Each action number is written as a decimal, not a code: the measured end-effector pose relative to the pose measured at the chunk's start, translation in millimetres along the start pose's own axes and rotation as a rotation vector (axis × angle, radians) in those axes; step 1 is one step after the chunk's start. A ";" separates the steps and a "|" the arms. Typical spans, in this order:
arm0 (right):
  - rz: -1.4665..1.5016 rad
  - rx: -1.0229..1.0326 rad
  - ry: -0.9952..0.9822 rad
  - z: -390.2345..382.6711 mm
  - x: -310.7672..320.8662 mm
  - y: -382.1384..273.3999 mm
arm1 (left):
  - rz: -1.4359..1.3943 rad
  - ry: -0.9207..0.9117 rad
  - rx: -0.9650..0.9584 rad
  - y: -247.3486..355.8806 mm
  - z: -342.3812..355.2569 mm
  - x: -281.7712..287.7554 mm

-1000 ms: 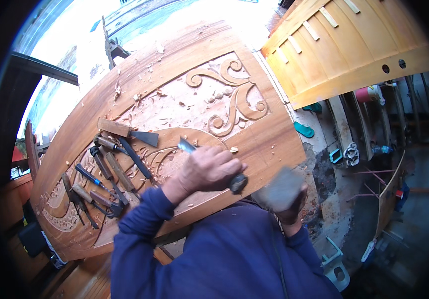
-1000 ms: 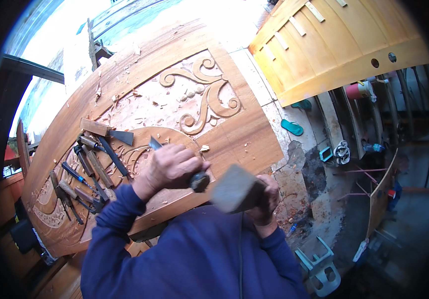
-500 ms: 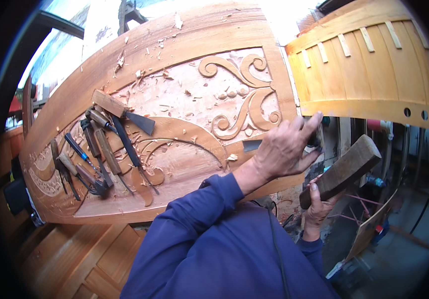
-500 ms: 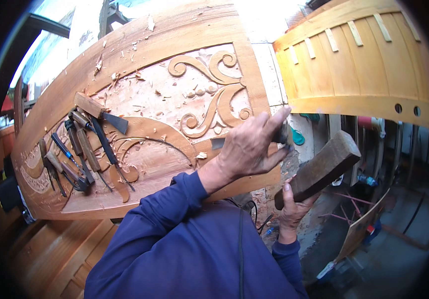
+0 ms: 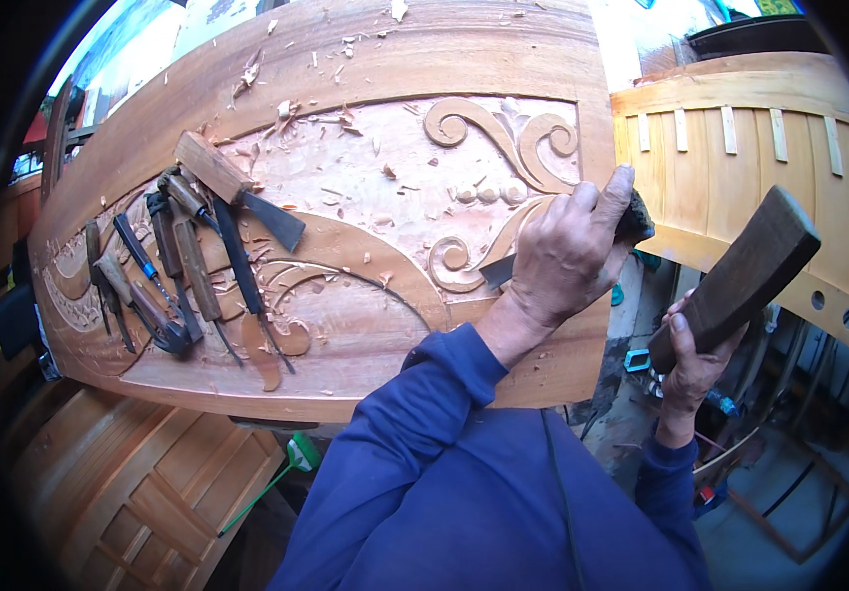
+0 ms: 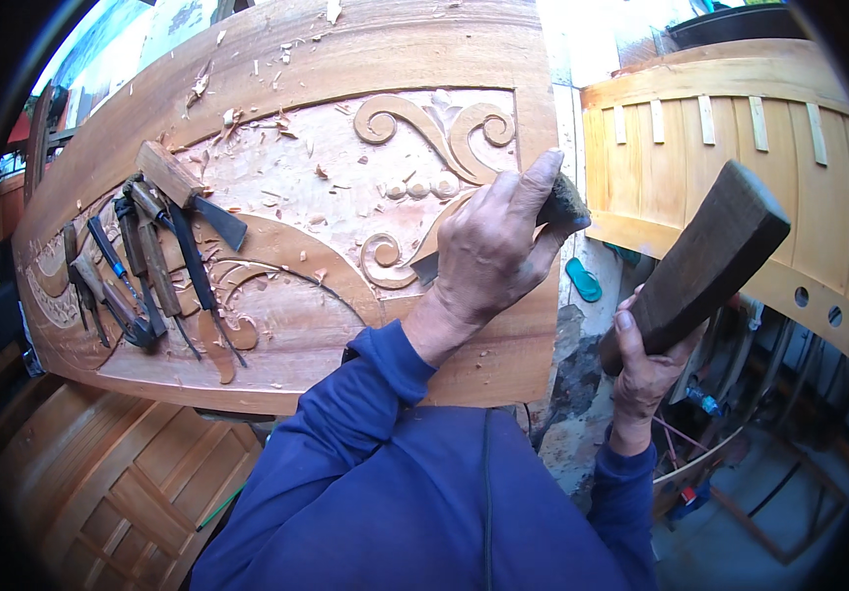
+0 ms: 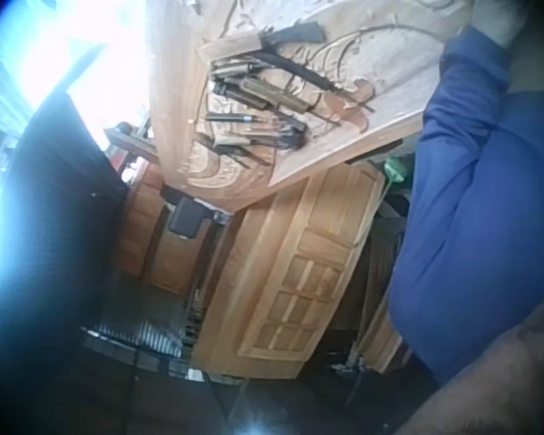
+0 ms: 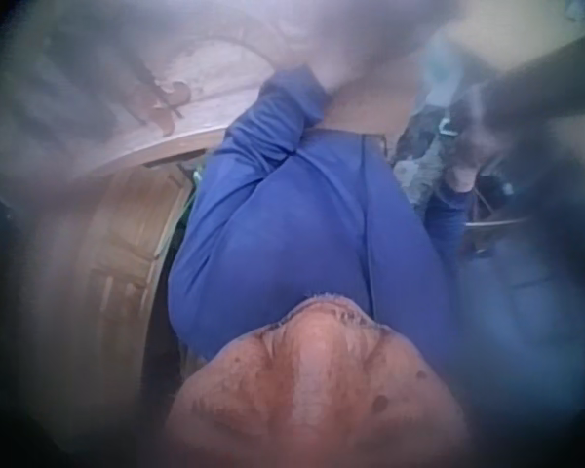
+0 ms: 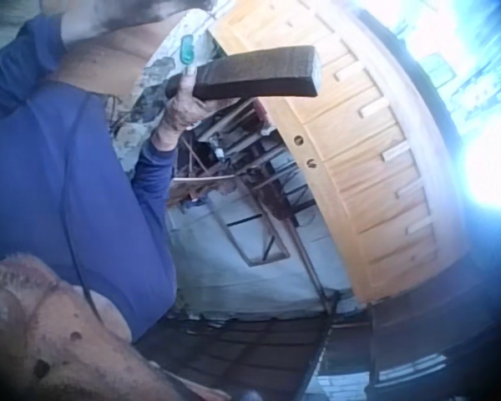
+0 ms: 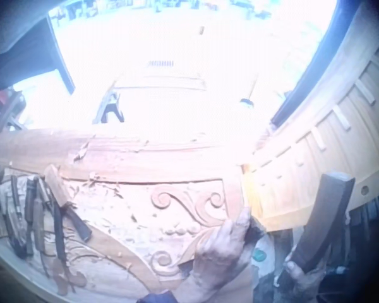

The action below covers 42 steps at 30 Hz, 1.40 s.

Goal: The person carves a decorative floral design into a wooden panel using a chisel and a wooden mallet.

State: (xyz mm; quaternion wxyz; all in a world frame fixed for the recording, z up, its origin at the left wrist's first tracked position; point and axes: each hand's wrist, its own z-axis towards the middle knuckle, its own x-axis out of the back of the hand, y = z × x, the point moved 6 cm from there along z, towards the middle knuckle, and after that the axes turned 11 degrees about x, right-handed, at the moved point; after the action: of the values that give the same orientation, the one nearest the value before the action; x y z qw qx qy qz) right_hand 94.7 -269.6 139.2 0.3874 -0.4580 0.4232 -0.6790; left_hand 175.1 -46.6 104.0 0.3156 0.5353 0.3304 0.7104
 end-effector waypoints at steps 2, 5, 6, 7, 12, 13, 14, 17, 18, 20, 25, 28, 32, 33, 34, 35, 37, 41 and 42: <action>0.041 -0.025 0.018 20.3 -12.0 -7.4 | 0.007 0.018 0.009 -2.4 0.5 0.6; -0.027 -0.120 -0.094 34.3 -18.9 9.6 | -0.021 0.072 -0.007 -4.7 -1.1 5.0; -0.056 -0.117 -0.120 31.2 -24.3 14.6 | -0.037 0.071 -0.022 -3.0 -1.3 6.7; -0.237 0.006 -0.253 26.8 -24.0 26.4 | -0.053 0.070 -0.038 -1.3 -1.0 7.8; -0.064 -0.124 -0.336 25.1 -35.9 38.3 | -0.110 0.031 -0.007 -9.7 -3.1 3.3; -0.031 -0.178 -0.271 28.1 -32.9 38.4 | -0.124 -0.001 -0.003 -10.5 -3.0 1.3; -0.010 -0.221 -0.230 32.7 -32.4 33.1 | -0.127 -0.002 -0.003 -10.3 -3.4 0.3; -0.182 -0.105 -0.283 23.7 -33.0 36.6 | -0.136 -0.043 -0.008 -11.0 -5.8 -4.0; -0.100 -0.032 -0.416 19.0 -45.6 32.2 | -0.140 -0.057 -0.001 -13.2 -6.6 -3.8; -0.113 -0.002 -0.438 23.8 -45.0 27.3 | -0.142 -0.071 0.005 -15.4 -7.2 -4.2; -0.066 -0.247 -0.208 29.3 -20.1 40.5 | -0.188 -0.073 -0.034 -12.2 -9.3 0.3; -0.107 -0.031 -0.412 12.8 -36.8 32.3 | -0.171 -0.137 -0.007 -11.8 -10.5 0.1; -0.136 -0.114 -0.219 18.0 -24.5 24.9 | -0.200 -0.149 -0.012 -13.3 -13.7 2.0; -0.075 -0.209 -0.137 18.5 -21.0 24.6 | -0.221 -0.153 -0.018 -12.8 -13.8 3.2; 0.005 -0.252 -0.047 14.9 -19.5 28.5 | -0.242 -0.158 -0.024 -12.5 -14.4 4.4; 0.003 -0.251 -0.041 8.8 -21.0 27.8 | -0.245 -0.161 -0.028 -11.2 -14.3 5.3; -0.134 -0.099 -0.328 -6.6 -37.5 21.2 | -0.174 -0.247 -0.046 -7.8 -15.8 1.8; -0.213 -0.077 -0.248 -9.4 -25.7 17.6 | -0.249 -0.216 -0.113 -11.5 -21.2 4.0; -0.179 -0.130 -0.170 -7.9 -20.0 18.4 | -0.229 -0.237 -0.107 -12.9 -21.6 2.8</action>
State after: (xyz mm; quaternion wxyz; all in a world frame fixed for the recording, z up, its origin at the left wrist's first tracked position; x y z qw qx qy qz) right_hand 95.3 -255.9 114.4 0.3292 -0.5741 0.3892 -0.6407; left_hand 154.8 -39.6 90.7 0.4594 0.5565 0.3116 0.6182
